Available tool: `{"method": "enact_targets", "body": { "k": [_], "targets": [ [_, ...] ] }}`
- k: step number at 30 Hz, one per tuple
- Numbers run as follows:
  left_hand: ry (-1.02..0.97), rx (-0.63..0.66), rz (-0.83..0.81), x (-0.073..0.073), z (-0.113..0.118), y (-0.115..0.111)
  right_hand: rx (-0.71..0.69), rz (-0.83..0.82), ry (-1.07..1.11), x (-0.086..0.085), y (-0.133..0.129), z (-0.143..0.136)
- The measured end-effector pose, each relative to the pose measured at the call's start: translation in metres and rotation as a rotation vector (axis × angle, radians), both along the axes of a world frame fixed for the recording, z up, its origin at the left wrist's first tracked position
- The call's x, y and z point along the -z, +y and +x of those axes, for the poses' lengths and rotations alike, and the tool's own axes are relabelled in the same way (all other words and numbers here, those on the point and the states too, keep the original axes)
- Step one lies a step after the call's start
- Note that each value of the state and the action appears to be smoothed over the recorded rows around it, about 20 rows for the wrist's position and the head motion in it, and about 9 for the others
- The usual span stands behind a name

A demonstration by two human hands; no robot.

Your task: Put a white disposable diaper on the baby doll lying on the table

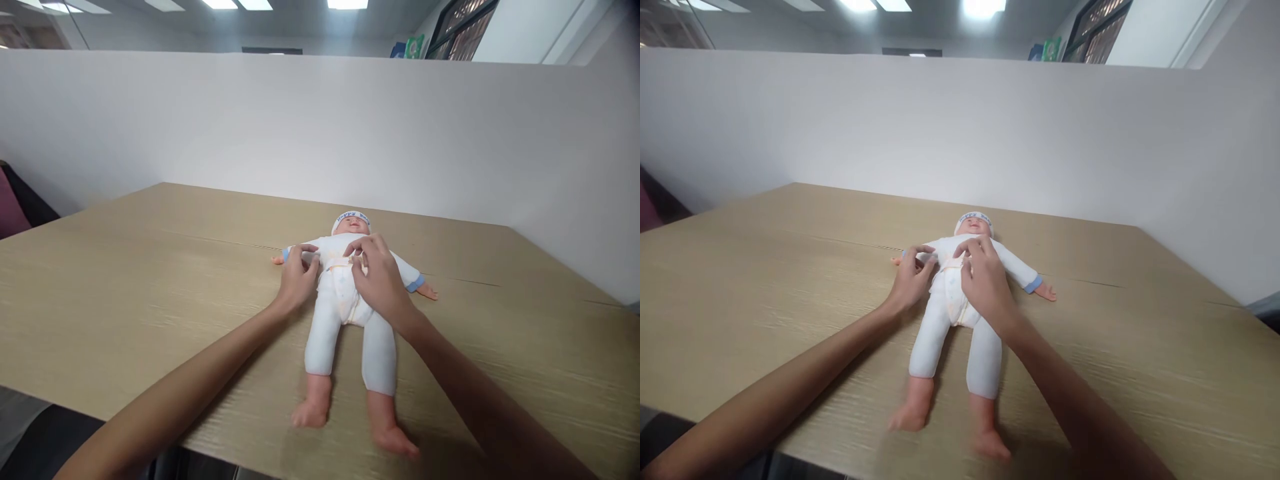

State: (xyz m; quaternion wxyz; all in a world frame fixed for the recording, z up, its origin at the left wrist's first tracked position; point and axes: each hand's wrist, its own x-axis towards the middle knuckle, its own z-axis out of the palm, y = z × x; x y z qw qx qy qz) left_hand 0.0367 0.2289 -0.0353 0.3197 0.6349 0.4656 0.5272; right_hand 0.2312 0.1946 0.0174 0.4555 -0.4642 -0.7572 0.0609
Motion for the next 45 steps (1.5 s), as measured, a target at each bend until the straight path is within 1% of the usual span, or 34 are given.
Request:
{"method": "enact_targets", "body": {
  "k": [1, 2, 3, 5, 6, 7, 8, 9, 12, 14, 16, 18, 20, 23, 27, 29, 31, 34, 38, 41, 43, 45],
  "targets": [
    [0.028, -0.021, 0.039, -0.008, 0.000, -0.014, -0.052, 0.008, -0.007, -0.002, -0.016, 0.001],
    [0.072, 0.001, 0.082, -0.017, -0.002, -0.029, -0.125, -0.008, -0.017, -0.002, -0.033, 0.004],
    [0.136, 0.075, 0.130, -0.024, -0.004, -0.045, -0.208, -0.046, -0.024, -0.001, -0.051, 0.007],
    [0.330, 0.318, 0.188, -0.034, -0.009, -0.075, -0.352, -0.172, -0.059, 0.004, -0.084, 0.018],
    [0.439, 0.423, 0.190, -0.036, -0.012, -0.087, -0.389, -0.236, -0.096, 0.009, -0.097, 0.025],
    [0.545, 0.487, 0.178, -0.037, -0.015, -0.096, -0.401, -0.291, -0.141, 0.015, -0.107, 0.032],
    [0.638, 0.505, 0.165, -0.036, -0.018, -0.102, -0.387, -0.332, -0.187, 0.022, -0.114, 0.039],
    [0.704, 0.487, 0.151, -0.033, -0.020, -0.105, -0.354, -0.363, -0.223, 0.028, -0.117, 0.045],
    [0.750, 0.372, 0.096, -0.026, -0.020, -0.102, -0.200, -0.427, -0.216, 0.042, -0.110, 0.058],
    [0.738, 0.319, 0.059, -0.024, -0.014, -0.095, -0.080, -0.443, -0.190, 0.046, -0.101, 0.058],
    [0.741, 0.268, 0.043, -0.023, -0.006, -0.088, 0.025, -0.407, -0.218, 0.050, -0.096, 0.051],
    [0.751, 0.228, 0.043, -0.021, 0.001, -0.083, 0.087, -0.336, -0.280, 0.054, -0.094, 0.043],
    [0.746, 0.211, 0.055, -0.018, 0.005, -0.080, 0.116, -0.265, -0.314, 0.060, -0.095, 0.036],
    [0.722, 0.242, 0.109, -0.014, 0.002, -0.078, 0.132, -0.169, -0.296, 0.069, -0.097, 0.032],
    [0.599, 0.292, 0.188, -0.011, -0.003, -0.079, 0.124, -0.128, -0.262, 0.070, -0.100, 0.033],
    [0.550, 0.320, 0.196, -0.012, -0.004, -0.078, 0.115, -0.139, -0.251, 0.068, -0.101, 0.032],
    [0.543, 0.343, 0.182, -0.013, -0.004, -0.078, 0.096, -0.157, -0.250, 0.065, -0.102, 0.031],
    [0.568, 0.340, 0.110, -0.014, -0.004, -0.076, 0.087, -0.204, -0.271, 0.064, -0.102, 0.028],
    [0.559, 0.309, 0.030, -0.014, -0.003, -0.074, 0.152, -0.283, -0.249, 0.064, -0.100, 0.024],
    [0.448, 0.283, -0.020, -0.011, -0.001, -0.074, 0.227, -0.367, -0.093, 0.065, -0.096, 0.024],
    [0.310, 0.278, -0.075, -0.006, 0.000, -0.073, 0.259, -0.408, 0.041, 0.065, -0.095, 0.025],
    [0.176, 0.272, -0.125, 0.000, 0.000, -0.072, 0.273, -0.409, 0.141, 0.065, -0.094, 0.028]
  ]
}}
